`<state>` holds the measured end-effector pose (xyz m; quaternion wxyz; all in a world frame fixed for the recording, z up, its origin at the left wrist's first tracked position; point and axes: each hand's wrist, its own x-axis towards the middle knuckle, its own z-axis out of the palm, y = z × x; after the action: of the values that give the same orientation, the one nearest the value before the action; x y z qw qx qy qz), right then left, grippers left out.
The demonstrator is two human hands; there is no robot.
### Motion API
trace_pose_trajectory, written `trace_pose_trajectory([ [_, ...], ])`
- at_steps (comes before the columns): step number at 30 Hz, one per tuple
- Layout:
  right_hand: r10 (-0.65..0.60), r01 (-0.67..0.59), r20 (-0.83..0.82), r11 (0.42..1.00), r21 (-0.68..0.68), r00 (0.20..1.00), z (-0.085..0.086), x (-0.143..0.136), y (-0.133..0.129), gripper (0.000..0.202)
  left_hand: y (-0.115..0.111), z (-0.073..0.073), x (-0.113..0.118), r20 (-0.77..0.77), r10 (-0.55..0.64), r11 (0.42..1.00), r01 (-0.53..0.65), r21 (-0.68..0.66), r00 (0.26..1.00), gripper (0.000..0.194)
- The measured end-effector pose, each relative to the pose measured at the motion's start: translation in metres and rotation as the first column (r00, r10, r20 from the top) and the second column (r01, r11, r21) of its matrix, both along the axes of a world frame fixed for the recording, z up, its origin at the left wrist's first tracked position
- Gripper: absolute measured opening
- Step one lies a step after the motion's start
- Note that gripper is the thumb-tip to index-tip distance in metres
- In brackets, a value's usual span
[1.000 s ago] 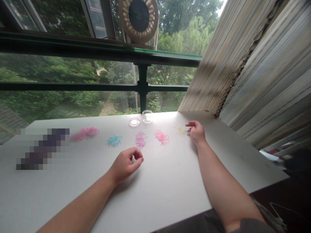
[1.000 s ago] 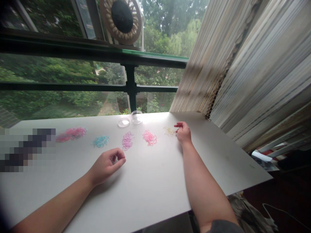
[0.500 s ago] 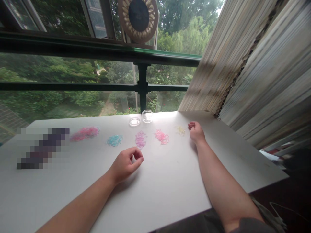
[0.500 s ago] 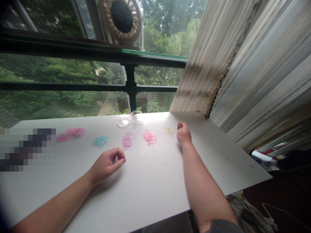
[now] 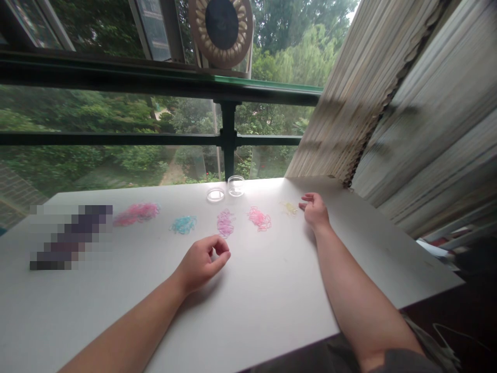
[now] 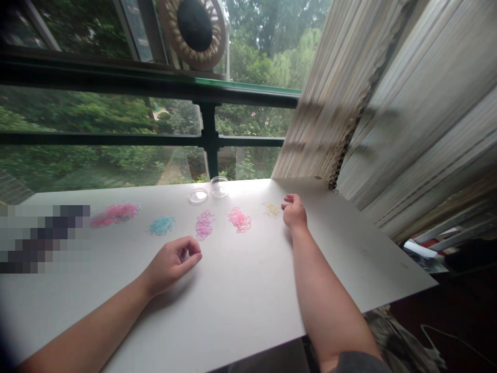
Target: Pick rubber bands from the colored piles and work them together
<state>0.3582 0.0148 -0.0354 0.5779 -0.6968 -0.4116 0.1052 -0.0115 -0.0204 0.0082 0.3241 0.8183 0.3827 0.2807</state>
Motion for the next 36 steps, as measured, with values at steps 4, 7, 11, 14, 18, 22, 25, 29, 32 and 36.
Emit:
trace_pose_trajectory([
  [4,-0.028,0.028,0.002,0.999,0.025,1.000,0.001,0.000,0.000,0.029,0.000,0.000,0.000,0.003,-0.005,1.000,0.005,0.000,1.000,0.012],
  [7,-0.046,0.046,0.004,0.998,0.041,0.999,0.002,0.000,0.000,0.029,0.000,0.001,0.000,0.005,-0.002,1.000,0.002,0.001,1.000,0.013],
  [11,-0.081,0.080,0.013,0.994,0.069,0.997,0.008,-0.005,-0.002,0.025,0.000,0.000,0.000,0.002,-0.003,1.000,0.003,0.008,1.000,0.014],
  [14,-0.070,0.067,0.019,0.991,0.118,0.997,0.016,-0.018,-0.004,0.018,0.002,-0.001,-0.001,0.003,-0.002,1.000,0.002,0.027,1.000,0.012],
  [18,0.209,-0.215,0.056,0.964,0.154,0.976,0.025,-0.054,-0.012,0.016,0.007,0.002,-0.007,0.017,0.017,0.997,-0.019,0.080,1.000,0.010],
  [22,0.483,-0.492,0.189,0.870,0.003,0.855,0.030,-0.094,-0.027,0.017,0.021,0.006,-0.028,0.010,0.157,0.977,-0.157,0.144,0.988,0.014],
  [25,0.645,-0.633,0.240,0.762,-0.135,0.725,0.032,-0.116,-0.036,0.018,0.033,0.003,-0.059,-0.042,0.343,0.933,-0.336,0.128,0.938,0.021],
  [29,0.764,-0.708,0.245,0.645,-0.286,0.597,0.030,-0.127,-0.041,0.019,0.041,-0.012,-0.111,-0.188,0.580,0.814,-0.555,0.169,0.793,0.027],
  [32,0.837,-0.748,0.221,0.546,-0.376,0.500,0.027,-0.128,-0.042,0.025,0.044,-0.022,-0.138,-0.250,0.700,0.714,-0.660,0.234,0.669,0.036],
  [36,0.909,-0.765,0.228,0.417,-0.491,0.350,0.027,-0.131,-0.042,0.032,0.052,-0.027,-0.145,-0.280,0.795,0.603,-0.749,0.273,0.538,0.043],
])
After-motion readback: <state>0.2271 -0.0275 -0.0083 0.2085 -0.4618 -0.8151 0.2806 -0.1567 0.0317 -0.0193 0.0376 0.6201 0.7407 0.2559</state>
